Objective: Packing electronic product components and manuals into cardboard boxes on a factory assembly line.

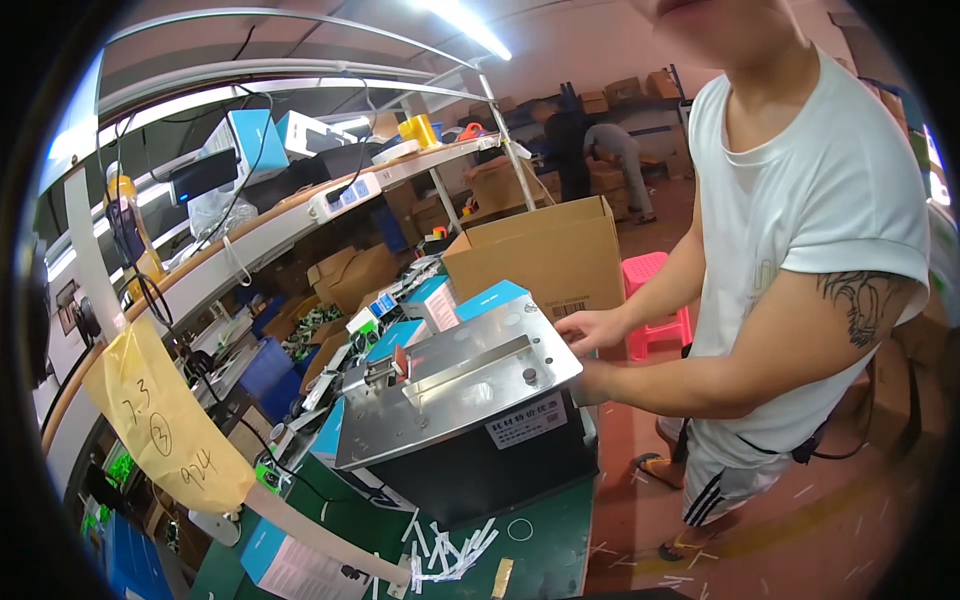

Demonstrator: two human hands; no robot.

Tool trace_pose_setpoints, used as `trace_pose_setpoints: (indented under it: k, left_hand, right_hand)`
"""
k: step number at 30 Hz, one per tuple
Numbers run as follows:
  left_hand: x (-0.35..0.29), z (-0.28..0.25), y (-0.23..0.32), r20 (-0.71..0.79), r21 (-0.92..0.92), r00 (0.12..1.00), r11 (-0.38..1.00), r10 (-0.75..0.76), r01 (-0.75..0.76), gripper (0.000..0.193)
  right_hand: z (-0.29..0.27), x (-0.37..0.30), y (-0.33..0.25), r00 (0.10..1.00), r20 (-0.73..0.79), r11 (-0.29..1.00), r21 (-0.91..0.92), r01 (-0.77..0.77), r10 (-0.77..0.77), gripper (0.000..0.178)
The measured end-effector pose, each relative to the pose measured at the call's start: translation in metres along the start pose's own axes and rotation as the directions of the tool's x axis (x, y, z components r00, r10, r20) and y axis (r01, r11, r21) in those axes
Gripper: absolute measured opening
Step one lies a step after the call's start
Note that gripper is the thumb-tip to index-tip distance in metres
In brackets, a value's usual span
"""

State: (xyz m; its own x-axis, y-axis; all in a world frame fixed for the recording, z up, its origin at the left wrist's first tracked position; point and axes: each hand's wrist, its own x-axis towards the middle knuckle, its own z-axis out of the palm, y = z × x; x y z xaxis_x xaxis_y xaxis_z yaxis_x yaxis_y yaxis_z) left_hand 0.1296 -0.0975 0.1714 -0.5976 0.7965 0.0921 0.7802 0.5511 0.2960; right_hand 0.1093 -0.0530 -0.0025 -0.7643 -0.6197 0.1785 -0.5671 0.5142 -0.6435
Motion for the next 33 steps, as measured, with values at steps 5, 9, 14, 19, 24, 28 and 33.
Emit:
trace_pose_setpoints:
  k: [5, 9, 14, 19, 24, 28, 33]
  left_hand:
    - [-0.013, -0.005, 0.009, -0.059, 0.036, 0.998, 0.999, -0.013, 0.016, 0.09]
    - [-0.018, -0.005, 0.008, -0.08, 0.044, 0.997, 0.999, -0.018, 0.022, 0.088]
    - [-0.026, -0.005, -0.002, -0.103, 0.044, 0.994, 0.998, -0.036, 0.041, 0.085]
    - [-0.039, -0.003, -0.01, -0.13, 0.062, 0.989, 0.995, -0.073, 0.082, 0.082]
    - [-0.051, -0.001, -0.019, -0.146, 0.073, 0.985, 0.992, -0.09, 0.102, 0.079]
    - [-0.054, -0.002, -0.026, -0.165, 0.081, 0.982, 0.991, -0.093, 0.107, 0.077]
    - [-0.066, 0.001, -0.029, -0.194, 0.088, 0.978, 0.992, -0.073, 0.091, 0.074]
  right_hand:
    - [-0.092, -0.02, -0.044, 0.978, -0.106, 0.984, -0.023, 0.178, -0.18, 0.051]
    - [-0.106, -0.011, -0.026, 0.809, -0.483, 0.915, 0.038, 0.401, -0.335, 0.06]
    - [-0.067, -0.016, -0.037, 0.839, -0.416, 0.913, 0.045, 0.406, -0.352, 0.094]
    - [-0.073, -0.006, -0.031, 0.649, -0.703, 0.807, 0.184, 0.561, -0.291, 0.101]
    - [-0.001, 0.019, -0.002, 0.918, -0.386, 0.983, 0.109, 0.145, -0.093, 0.122]
    - [-0.026, 0.016, -0.013, 0.927, -0.357, 0.843, 0.528, 0.1, 0.113, 0.126]
    - [0.0, -0.003, -0.014, 0.911, -0.32, 0.724, 0.56, 0.403, -0.259, 0.118]
